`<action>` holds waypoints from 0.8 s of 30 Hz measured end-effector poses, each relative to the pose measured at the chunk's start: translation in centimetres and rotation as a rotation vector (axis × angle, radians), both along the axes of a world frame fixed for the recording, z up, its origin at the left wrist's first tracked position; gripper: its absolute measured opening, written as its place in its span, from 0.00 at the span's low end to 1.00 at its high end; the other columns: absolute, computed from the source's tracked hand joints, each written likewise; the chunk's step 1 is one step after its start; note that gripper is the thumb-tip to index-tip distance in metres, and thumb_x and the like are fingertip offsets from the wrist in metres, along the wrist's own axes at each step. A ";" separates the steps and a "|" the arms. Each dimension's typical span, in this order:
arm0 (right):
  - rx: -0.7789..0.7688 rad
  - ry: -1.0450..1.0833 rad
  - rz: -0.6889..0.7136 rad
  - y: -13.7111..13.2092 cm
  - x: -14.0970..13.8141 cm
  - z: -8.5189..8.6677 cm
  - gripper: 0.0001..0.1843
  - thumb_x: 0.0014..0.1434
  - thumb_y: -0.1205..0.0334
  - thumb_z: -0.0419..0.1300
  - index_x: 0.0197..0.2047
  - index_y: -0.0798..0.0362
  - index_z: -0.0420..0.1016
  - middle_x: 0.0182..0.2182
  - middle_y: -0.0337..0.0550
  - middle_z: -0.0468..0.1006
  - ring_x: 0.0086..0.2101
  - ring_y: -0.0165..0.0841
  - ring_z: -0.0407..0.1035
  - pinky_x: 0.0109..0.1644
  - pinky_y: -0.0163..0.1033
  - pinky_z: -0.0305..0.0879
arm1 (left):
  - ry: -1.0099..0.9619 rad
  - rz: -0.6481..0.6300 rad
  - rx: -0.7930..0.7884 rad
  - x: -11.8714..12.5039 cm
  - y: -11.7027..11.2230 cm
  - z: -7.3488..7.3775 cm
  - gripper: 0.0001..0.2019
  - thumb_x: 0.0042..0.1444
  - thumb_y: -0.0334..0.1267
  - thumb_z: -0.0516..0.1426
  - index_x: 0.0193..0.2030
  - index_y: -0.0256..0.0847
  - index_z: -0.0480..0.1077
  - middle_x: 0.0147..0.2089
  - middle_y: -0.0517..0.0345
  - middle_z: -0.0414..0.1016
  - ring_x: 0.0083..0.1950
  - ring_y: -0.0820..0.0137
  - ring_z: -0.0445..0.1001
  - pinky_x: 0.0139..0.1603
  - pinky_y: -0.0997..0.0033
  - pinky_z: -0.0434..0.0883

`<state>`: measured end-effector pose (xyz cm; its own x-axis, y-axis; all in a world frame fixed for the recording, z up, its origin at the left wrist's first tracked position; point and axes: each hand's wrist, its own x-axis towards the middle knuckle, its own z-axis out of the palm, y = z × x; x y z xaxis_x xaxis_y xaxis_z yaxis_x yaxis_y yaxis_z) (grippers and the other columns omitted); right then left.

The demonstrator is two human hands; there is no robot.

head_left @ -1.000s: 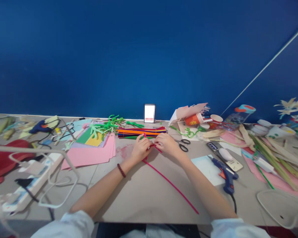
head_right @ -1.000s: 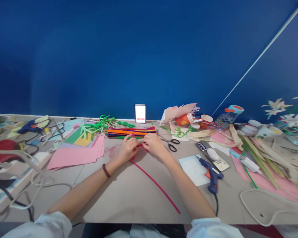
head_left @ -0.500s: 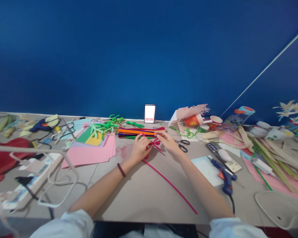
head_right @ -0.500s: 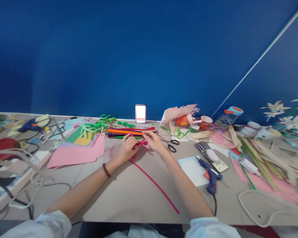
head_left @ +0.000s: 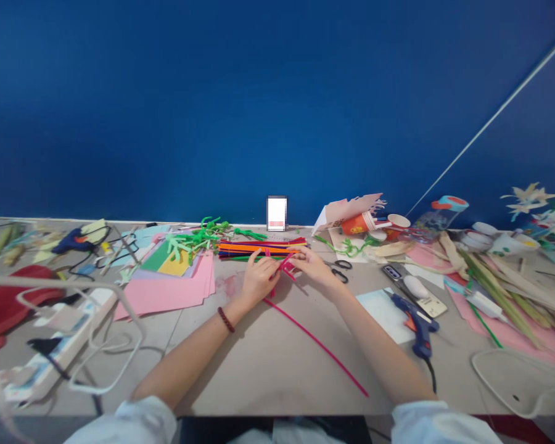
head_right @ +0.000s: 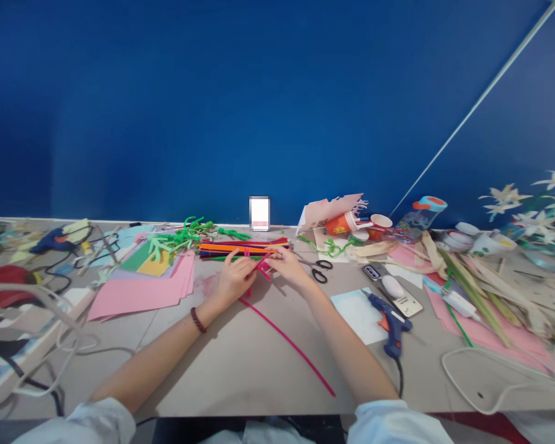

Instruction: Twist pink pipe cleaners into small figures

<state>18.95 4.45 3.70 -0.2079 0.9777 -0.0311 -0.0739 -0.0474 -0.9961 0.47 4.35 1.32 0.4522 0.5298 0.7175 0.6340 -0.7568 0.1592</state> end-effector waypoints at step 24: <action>0.155 -1.124 0.104 -2.6 -1.1 1.3 0.19 0.55 0.52 0.57 0.18 0.53 0.69 0.17 0.42 0.71 0.21 0.30 0.63 0.26 0.34 0.53 | -1.103 -0.265 -1.136 -1.1 2.6 -0.3 0.14 0.49 0.48 0.61 0.32 0.36 0.76 0.33 0.53 0.78 0.30 0.72 0.74 0.28 0.76 0.68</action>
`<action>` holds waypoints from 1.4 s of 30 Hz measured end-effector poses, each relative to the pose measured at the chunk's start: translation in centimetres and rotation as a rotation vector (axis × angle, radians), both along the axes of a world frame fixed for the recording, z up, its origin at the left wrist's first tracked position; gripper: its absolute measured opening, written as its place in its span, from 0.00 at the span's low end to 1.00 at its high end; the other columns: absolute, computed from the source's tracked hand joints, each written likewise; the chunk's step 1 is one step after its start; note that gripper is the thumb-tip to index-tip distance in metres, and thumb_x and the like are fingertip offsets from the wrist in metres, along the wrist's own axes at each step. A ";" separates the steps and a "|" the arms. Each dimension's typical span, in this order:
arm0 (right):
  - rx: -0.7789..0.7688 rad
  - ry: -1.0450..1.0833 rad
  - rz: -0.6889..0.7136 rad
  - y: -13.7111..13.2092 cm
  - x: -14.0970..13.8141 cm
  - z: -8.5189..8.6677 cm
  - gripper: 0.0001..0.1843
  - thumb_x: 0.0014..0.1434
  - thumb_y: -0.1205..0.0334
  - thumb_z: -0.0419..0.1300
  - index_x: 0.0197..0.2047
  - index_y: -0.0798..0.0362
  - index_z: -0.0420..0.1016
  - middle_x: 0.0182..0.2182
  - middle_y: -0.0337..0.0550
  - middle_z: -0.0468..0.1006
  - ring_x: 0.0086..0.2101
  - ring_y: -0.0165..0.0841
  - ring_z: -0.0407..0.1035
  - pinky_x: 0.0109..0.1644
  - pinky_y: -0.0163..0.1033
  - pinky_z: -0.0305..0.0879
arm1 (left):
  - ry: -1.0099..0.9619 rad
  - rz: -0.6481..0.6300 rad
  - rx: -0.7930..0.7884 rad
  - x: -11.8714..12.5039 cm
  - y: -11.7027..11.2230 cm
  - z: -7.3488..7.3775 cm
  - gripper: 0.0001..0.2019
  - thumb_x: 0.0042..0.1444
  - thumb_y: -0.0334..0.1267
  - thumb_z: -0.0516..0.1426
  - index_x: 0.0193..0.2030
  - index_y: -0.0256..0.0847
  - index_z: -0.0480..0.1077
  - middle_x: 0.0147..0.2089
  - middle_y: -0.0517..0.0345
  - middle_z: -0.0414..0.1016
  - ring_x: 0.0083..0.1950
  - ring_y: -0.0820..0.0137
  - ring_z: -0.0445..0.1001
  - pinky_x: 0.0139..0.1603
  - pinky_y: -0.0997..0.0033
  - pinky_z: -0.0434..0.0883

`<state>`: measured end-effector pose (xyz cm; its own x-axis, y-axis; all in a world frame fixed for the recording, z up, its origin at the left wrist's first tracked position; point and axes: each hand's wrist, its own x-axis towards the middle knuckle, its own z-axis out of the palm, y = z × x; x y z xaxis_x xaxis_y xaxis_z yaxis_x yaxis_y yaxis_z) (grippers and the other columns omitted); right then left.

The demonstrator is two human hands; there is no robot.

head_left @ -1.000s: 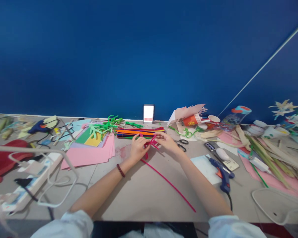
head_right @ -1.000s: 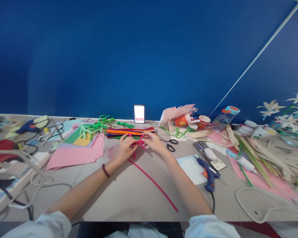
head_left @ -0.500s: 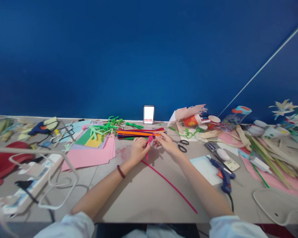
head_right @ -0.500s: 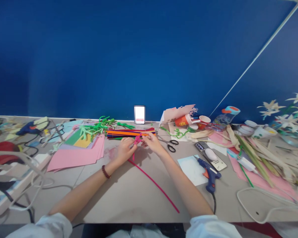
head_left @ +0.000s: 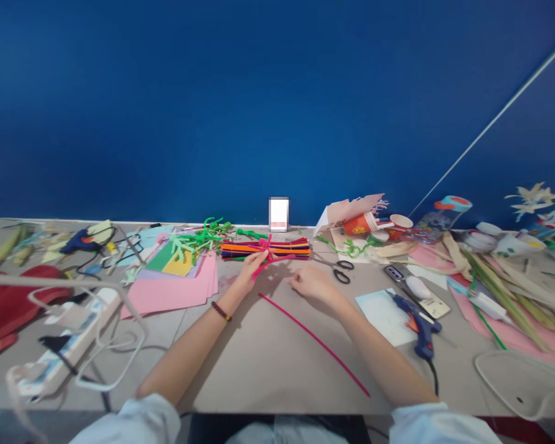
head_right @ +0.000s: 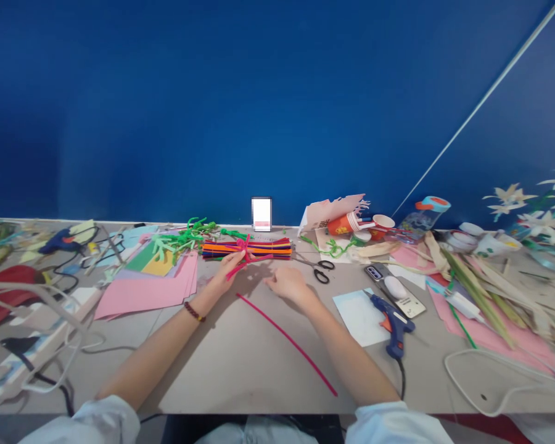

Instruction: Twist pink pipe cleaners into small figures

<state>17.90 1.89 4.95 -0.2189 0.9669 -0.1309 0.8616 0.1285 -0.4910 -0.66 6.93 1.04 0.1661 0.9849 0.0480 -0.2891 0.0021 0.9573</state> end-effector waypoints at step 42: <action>-0.232 1.060 -0.173 3.0 -2.2 -1.4 0.16 0.43 0.50 0.66 0.26 0.56 0.74 0.15 0.31 0.62 0.15 0.20 0.49 0.19 0.31 0.42 | -0.530 0.023 -0.503 -0.3 -1.6 -0.5 0.05 0.58 0.30 0.56 0.31 0.33 0.71 0.25 0.59 0.72 0.24 0.78 0.72 0.25 0.80 0.71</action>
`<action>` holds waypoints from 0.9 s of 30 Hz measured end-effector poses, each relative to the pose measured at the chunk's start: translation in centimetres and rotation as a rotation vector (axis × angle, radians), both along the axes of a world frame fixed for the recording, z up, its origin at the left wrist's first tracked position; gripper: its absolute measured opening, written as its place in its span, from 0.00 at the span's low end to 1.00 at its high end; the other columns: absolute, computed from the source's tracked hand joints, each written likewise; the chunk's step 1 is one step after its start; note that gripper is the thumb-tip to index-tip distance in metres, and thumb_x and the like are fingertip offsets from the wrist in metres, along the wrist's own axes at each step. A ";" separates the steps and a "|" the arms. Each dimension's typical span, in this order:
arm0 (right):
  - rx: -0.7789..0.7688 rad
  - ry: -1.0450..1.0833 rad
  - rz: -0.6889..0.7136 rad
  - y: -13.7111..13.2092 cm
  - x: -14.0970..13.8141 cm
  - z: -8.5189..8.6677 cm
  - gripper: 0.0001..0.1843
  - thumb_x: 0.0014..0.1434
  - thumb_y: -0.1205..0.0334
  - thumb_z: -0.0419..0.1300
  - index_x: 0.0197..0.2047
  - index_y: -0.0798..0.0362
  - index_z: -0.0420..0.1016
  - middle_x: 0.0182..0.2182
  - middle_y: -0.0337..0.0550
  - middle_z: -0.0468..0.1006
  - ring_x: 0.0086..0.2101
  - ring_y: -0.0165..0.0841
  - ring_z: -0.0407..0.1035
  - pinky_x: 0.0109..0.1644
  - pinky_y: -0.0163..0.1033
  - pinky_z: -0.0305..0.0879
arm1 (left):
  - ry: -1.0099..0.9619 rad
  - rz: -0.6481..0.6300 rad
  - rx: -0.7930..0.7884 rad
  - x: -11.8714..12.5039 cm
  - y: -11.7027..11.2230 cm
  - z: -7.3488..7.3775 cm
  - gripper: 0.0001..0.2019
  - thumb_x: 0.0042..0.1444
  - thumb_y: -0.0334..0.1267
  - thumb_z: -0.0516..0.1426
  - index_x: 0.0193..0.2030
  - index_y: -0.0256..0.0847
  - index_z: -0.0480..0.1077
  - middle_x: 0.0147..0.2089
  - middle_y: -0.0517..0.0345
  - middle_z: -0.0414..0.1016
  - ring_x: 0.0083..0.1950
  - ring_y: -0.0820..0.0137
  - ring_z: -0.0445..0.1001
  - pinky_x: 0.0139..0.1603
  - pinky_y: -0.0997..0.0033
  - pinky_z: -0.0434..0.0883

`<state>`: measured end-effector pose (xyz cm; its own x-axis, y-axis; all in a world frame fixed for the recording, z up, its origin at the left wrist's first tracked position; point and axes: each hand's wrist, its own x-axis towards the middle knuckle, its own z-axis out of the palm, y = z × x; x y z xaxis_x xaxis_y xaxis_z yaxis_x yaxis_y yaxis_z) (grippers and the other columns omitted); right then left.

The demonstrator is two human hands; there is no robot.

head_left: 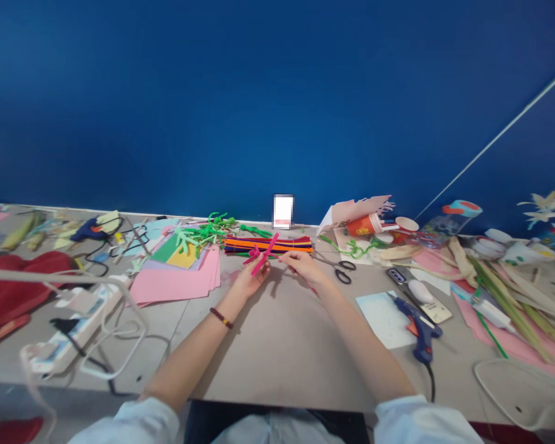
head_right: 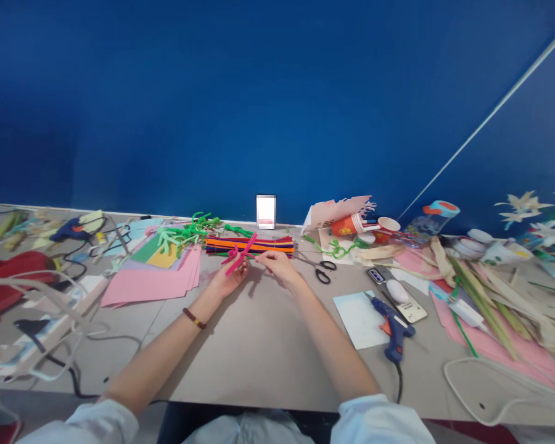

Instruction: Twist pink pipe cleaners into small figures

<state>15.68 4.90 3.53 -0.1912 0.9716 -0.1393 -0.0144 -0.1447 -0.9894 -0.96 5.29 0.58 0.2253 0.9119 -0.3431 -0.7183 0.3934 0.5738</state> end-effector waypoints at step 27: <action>0.186 0.076 -0.076 -0.5 -2.3 -3.8 0.14 0.47 0.50 0.63 0.28 0.53 0.75 0.18 0.34 0.70 0.18 0.24 0.59 0.23 0.32 0.56 | -0.038 -0.034 0.000 0.6 -1.6 -0.1 0.03 0.55 0.30 0.59 0.31 0.34 0.70 0.28 0.58 0.74 0.28 0.76 0.72 0.29 0.76 0.70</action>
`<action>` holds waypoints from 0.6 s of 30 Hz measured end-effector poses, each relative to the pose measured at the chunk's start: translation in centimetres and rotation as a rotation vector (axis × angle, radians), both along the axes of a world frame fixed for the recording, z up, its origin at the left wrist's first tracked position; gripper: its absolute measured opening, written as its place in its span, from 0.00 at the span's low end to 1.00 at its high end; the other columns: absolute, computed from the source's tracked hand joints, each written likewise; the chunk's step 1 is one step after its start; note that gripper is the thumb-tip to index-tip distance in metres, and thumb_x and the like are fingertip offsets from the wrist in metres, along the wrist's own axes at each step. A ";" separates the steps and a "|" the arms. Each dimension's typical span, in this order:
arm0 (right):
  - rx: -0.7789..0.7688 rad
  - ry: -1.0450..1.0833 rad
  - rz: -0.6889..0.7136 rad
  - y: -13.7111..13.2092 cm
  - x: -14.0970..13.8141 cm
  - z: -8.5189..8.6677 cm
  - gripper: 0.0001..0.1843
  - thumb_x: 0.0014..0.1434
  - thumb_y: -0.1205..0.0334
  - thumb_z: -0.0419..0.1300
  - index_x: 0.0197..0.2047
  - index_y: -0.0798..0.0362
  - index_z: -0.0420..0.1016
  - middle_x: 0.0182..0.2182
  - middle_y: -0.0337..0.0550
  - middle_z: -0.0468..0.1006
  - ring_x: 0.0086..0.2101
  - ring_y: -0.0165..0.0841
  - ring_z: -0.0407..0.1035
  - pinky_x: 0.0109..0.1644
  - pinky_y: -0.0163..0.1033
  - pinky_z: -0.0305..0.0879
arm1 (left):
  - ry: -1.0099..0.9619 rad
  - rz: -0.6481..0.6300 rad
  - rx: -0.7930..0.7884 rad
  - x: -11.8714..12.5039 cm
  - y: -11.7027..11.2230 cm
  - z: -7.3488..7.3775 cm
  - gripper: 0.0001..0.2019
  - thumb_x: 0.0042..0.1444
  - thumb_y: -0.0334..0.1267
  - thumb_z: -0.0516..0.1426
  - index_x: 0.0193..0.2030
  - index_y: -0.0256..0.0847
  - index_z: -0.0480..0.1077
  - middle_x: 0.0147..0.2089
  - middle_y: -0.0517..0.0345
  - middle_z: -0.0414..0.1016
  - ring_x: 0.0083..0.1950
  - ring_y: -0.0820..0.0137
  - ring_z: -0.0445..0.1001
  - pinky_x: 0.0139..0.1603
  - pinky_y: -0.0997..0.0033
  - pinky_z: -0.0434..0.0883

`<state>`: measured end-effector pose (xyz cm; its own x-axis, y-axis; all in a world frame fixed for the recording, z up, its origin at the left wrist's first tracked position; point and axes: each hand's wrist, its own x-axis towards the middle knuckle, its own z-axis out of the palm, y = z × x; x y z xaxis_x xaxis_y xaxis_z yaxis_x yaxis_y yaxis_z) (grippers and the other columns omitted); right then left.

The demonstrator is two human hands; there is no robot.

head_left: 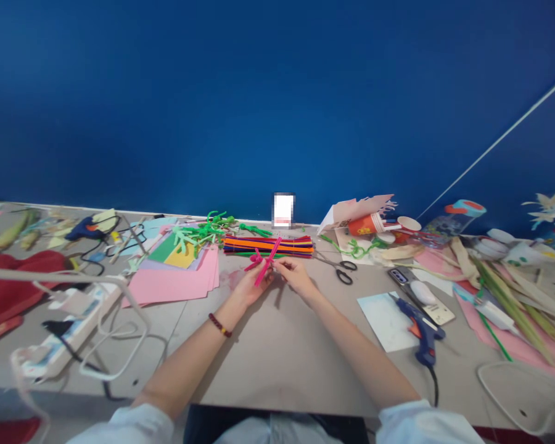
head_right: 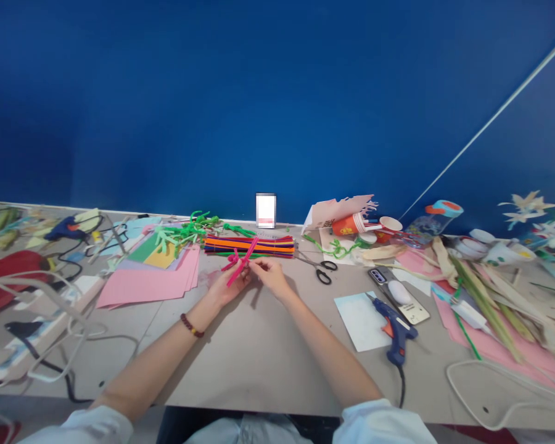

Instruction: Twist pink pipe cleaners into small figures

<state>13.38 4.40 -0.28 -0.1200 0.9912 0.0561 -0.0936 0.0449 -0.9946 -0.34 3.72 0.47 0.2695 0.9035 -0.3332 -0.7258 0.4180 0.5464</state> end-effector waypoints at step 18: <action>-0.033 0.063 -0.022 -0.9 -0.6 0.3 0.18 0.45 0.46 0.64 0.32 0.51 0.69 0.21 0.33 0.67 0.19 0.24 0.59 0.20 0.30 0.54 | 0.069 -0.062 -0.015 -0.1 0.0 -1.0 0.02 0.53 0.31 0.60 0.32 0.35 0.73 0.31 0.56 0.76 0.30 0.75 0.73 0.33 0.74 0.69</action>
